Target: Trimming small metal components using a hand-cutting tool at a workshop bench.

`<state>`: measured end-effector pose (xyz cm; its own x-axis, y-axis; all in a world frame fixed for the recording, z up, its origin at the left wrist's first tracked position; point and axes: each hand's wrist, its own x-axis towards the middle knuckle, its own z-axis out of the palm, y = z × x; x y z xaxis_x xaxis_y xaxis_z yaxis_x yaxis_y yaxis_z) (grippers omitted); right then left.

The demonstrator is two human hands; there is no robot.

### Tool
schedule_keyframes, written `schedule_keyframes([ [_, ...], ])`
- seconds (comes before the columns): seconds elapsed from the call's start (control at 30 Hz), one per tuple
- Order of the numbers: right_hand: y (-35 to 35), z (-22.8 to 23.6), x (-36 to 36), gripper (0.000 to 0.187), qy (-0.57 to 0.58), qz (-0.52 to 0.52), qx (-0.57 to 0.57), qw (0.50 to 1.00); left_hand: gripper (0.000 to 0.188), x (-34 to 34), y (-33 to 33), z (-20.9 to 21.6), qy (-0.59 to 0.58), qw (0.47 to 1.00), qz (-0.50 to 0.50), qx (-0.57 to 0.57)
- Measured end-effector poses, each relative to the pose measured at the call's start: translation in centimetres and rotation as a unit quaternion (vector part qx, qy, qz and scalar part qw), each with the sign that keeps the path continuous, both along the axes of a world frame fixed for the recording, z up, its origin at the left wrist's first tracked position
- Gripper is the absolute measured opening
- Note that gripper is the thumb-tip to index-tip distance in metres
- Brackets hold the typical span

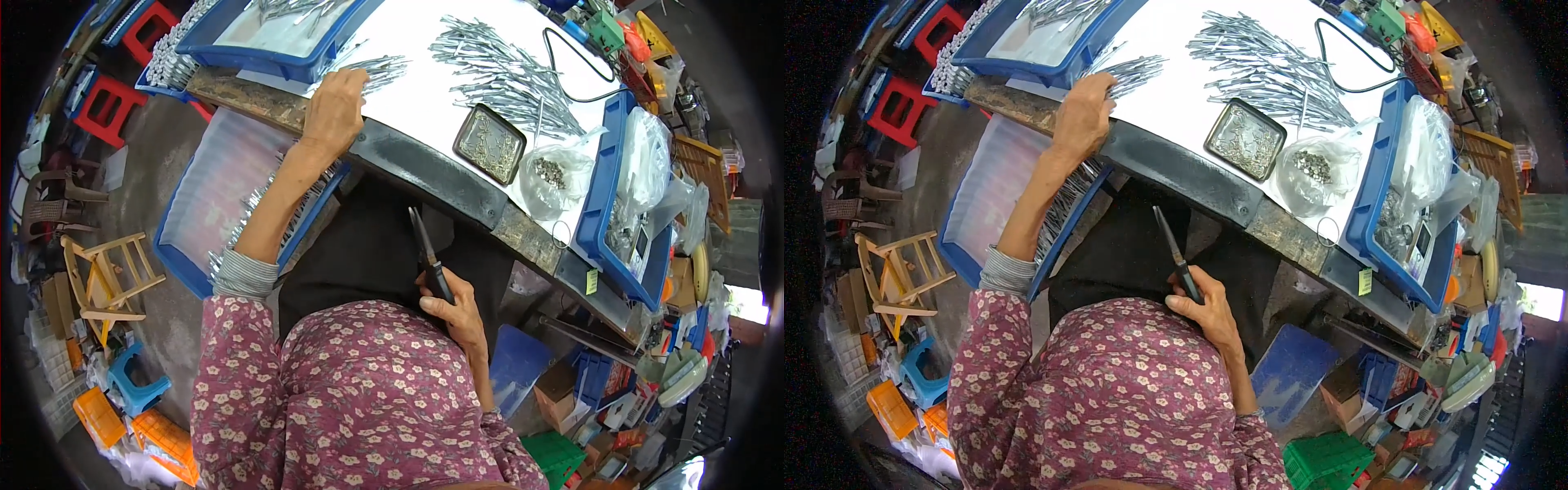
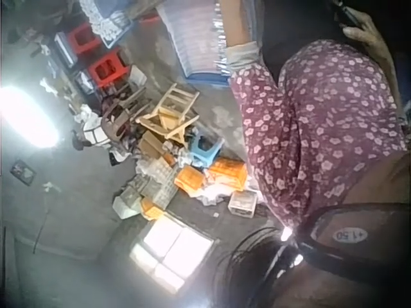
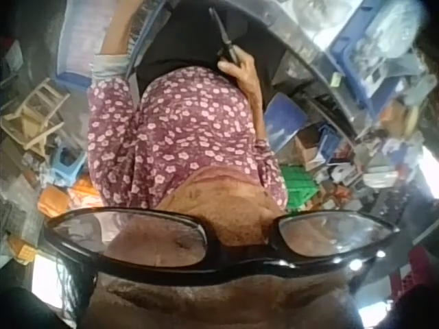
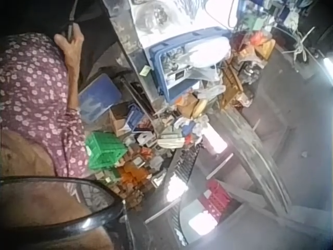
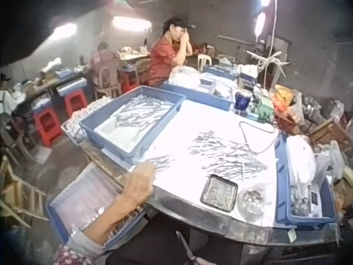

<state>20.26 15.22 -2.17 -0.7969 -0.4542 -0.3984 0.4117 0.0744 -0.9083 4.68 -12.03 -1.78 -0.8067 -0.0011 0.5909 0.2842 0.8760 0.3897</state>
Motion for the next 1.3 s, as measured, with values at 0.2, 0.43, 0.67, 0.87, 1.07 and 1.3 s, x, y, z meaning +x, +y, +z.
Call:
schedule_keyframes([
  [0.2,-0.1,-0.1,-0.1,0.045,0.042,0.016,0.044,0.998,0.019,-0.9,0.3,-0.9,-0.034,0.998,0.023,-0.054],
  [0.43,-0.2,-0.1,-0.1,0.047,0.049,0.028,0.078,0.995,0.026,-0.5,0.5,-0.8,-0.043,0.994,0.03,-0.092],
  [0.67,-0.5,0.1,-0.1,0.048,0.055,0.027,0.09,0.994,0.016,-0.2,0.5,-0.4,0.009,0.998,0.014,-0.054],
  [0.87,-0.4,1.1,-0.1,0.05,0.076,0.031,0.113,0.99,0.008,0.8,1.2,0.7,-0.015,0.999,0.018,0.035],
  [1.07,-0.1,3.6,-1.1,0.041,0.211,-0.072,0.128,0.966,0.013,4.8,4.4,3.8,-0.106,0.902,-0.14,0.395],
  [1.3,-0.8,5.0,-3.6,0.034,0.423,-0.155,0.269,0.851,0.007,7.1,8.8,2.4,-0.136,0.804,-0.259,0.518],
])
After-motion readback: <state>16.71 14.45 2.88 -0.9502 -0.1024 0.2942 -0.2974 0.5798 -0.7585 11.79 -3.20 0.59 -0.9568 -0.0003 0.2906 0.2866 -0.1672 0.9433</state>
